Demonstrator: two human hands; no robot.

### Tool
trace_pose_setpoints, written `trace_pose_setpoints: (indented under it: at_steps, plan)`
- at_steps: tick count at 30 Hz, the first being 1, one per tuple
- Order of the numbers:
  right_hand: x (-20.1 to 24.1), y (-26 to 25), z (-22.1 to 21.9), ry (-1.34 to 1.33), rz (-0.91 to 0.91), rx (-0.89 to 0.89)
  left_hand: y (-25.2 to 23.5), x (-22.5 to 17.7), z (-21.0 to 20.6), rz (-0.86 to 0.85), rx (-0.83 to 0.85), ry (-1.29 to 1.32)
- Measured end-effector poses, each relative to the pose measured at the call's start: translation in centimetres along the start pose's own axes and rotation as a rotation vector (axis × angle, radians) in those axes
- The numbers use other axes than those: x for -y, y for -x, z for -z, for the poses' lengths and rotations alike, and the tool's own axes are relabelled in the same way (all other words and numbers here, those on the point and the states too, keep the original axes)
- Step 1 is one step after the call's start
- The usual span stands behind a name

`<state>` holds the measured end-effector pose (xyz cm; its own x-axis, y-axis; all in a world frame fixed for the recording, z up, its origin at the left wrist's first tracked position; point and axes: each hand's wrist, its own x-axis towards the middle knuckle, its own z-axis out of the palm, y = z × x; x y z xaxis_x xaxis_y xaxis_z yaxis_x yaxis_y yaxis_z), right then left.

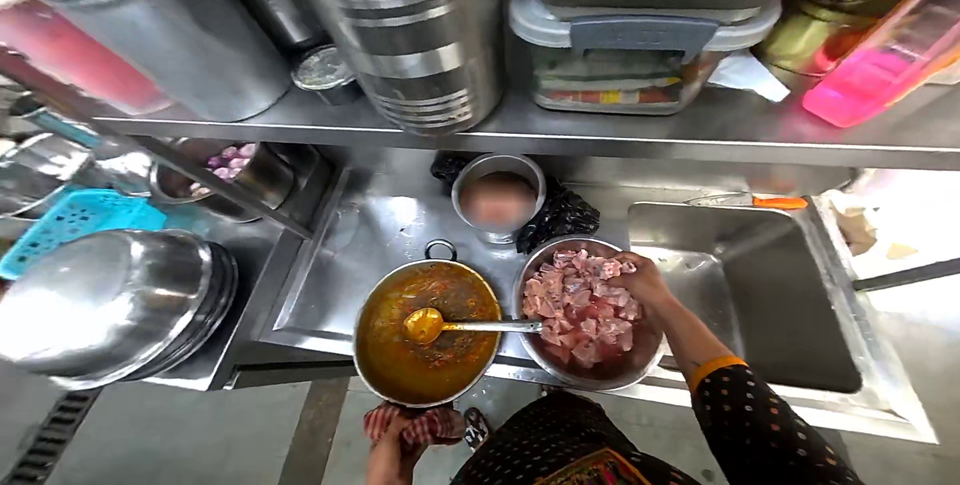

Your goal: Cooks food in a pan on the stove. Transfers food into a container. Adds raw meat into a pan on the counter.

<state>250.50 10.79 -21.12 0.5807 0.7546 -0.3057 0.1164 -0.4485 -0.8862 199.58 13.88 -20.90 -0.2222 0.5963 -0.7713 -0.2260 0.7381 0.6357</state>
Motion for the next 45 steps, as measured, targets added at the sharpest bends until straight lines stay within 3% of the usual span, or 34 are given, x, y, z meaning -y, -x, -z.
trace_pose_setpoints:
  at_steps: [4, 9, 11, 13, 17, 20, 23, 27, 34, 40, 45]
  plan:
    - [6.7, 2.9, -3.5, 0.062, 0.123, 0.067, -0.5, -0.5, 1.0, 0.016, 0.046, -0.003]
    - [15.1, 8.7, -13.0, 0.06, 0.157, 0.428, 0.4, -1.8, 0.4, 0.028, 0.055, -0.047]
    - [15.5, 9.6, -17.1, 0.071, 0.155, 0.62, 0.2, -1.8, 0.5, 0.011, 0.062, -0.071]
    - [14.6, 9.5, -19.3, 0.092, 0.221, 0.664, 2.1, -3.1, -0.8, 0.044, 0.04, -0.098]
    - [14.5, 8.6, -14.6, 0.386, 0.282, 0.423, 2.1, -2.7, -0.6, 0.0, 0.077, -0.102]
    - [8.2, 3.2, -9.9, 0.723, 0.185, 0.16, 2.3, -3.1, -1.2, 0.024, 0.052, -0.087]
    - [3.0, 0.1, -6.8, 0.891, -0.001, 0.161, 1.8, -2.8, -1.1, 0.028, 0.039, -0.06]
    - [-3.3, -2.9, -8.5, 0.968, -0.044, 0.139, 3.0, -3.1, -2.2, 0.033, -0.006, -0.045]
    - [-4.0, -3.4, -7.7, 0.772, -0.184, -0.021, 4.0, -3.2, -3.3, 0.063, -0.055, -0.072]
    - [-5.8, -3.5, -4.5, 0.186, -0.206, 0.01, -1.3, -0.2, 0.6, 0.017, 0.016, -0.022]
    - [-0.5, 0.1, -3.0, -0.079, -0.177, 0.044, -1.6, -0.7, 0.7, 0.039, 0.054, -0.033]
